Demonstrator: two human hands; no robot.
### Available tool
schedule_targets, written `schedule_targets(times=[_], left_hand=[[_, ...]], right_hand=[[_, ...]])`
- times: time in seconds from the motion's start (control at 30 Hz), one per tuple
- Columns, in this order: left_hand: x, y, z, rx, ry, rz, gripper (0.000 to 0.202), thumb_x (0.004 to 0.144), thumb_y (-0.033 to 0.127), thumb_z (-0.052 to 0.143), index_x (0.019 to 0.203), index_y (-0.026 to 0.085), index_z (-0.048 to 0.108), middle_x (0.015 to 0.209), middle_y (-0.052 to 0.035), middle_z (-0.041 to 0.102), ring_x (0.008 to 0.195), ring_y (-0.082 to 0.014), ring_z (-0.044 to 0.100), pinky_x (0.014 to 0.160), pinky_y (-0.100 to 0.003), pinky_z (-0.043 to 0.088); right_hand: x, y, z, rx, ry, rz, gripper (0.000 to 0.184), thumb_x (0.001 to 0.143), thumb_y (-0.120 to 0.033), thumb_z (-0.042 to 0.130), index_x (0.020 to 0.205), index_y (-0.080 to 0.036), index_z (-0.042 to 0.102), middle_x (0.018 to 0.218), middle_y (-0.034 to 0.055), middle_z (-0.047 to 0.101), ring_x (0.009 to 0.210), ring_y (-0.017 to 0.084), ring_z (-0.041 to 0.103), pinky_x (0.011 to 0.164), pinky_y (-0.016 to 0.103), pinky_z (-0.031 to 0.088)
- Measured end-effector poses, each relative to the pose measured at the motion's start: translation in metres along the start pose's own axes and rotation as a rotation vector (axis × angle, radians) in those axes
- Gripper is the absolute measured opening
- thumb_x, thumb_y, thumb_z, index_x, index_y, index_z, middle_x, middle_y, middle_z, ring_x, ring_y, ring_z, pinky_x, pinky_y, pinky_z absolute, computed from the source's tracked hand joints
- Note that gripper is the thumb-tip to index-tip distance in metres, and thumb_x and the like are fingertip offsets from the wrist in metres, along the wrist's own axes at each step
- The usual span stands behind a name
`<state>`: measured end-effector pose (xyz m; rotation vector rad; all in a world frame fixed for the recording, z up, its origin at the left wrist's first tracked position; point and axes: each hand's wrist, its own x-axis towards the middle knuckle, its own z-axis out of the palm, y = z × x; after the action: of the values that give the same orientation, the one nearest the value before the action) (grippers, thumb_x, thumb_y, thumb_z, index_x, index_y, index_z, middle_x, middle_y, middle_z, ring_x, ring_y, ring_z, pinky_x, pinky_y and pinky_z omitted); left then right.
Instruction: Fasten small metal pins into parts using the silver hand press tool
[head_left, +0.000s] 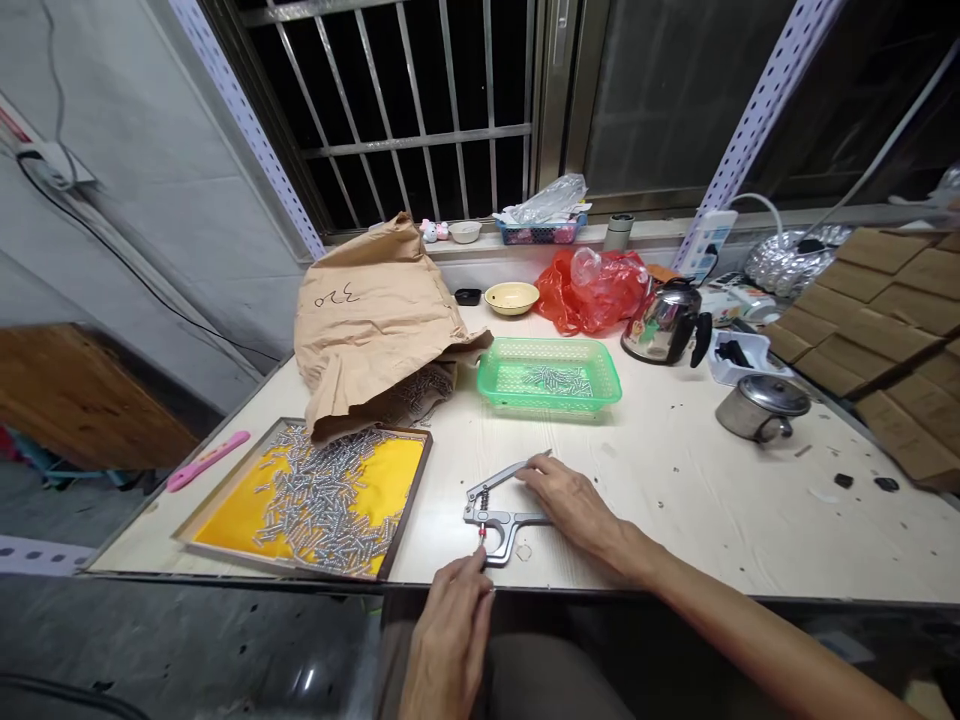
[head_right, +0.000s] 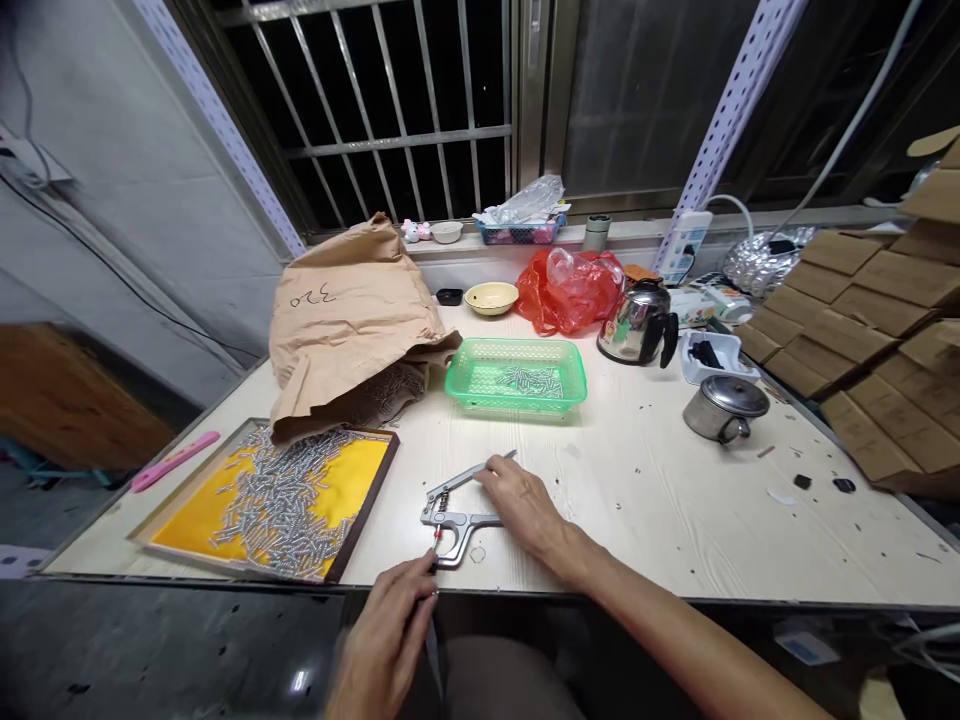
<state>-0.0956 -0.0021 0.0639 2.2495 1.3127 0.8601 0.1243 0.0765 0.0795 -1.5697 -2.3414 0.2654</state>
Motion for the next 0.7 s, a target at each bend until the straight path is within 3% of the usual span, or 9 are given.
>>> schedule_targets(times=[0.13, 0.27, 0.5, 0.7], left_hand=[[0.004, 0.002, 0.022, 0.167, -0.028, 0.166, 0.025, 0.089, 0.013, 0.042, 0.105, 0.020, 0.059, 0.127, -0.0077, 0.057, 0.121, -0.0217, 0.050, 0.096, -0.036, 0.049], [0.003, -0.005, 0.036, 0.278, -0.048, 0.190, 0.029, 0.088, 0.009, 0.041, 0.110, 0.018, 0.057, 0.127, -0.0087, 0.057, 0.122, -0.0237, 0.049, 0.097, -0.039, 0.050], [-0.003, -0.011, 0.033, 0.328, -0.091, 0.241, 0.029, 0.085, 0.005, 0.040, 0.103, 0.018, 0.057, 0.129, -0.0079, 0.056, 0.126, -0.0244, 0.046, 0.098, -0.037, 0.050], [-0.001, -0.013, 0.028, 0.398, -0.071, 0.326, 0.030, 0.084, 0.004, 0.039, 0.108, 0.014, 0.056, 0.126, -0.0113, 0.057, 0.122, -0.0254, 0.049, 0.093, -0.037, 0.053]], right_hand=[[0.025, 0.006, 0.014, -0.177, -0.060, 0.007, 0.023, 0.092, -0.011, 0.039, 0.101, -0.020, 0.058, 0.099, 0.0062, 0.056, 0.092, 0.020, 0.047, 0.073, 0.030, 0.039], [0.039, 0.015, 0.021, -0.246, -0.128, -0.052, 0.019, 0.091, -0.009, 0.041, 0.090, -0.018, 0.058, 0.093, 0.0063, 0.057, 0.091, 0.020, 0.047, 0.073, 0.030, 0.037], [0.021, 0.036, 0.011, -0.167, -0.100, -0.074, 0.020, 0.095, -0.015, 0.038, 0.085, -0.017, 0.055, 0.088, 0.0036, 0.055, 0.085, 0.016, 0.046, 0.070, 0.026, 0.034], [0.031, 0.046, 0.007, -0.075, -0.150, -0.079, 0.020, 0.095, -0.022, 0.040, 0.084, -0.017, 0.056, 0.088, 0.0041, 0.054, 0.085, 0.015, 0.048, 0.071, 0.026, 0.034]])
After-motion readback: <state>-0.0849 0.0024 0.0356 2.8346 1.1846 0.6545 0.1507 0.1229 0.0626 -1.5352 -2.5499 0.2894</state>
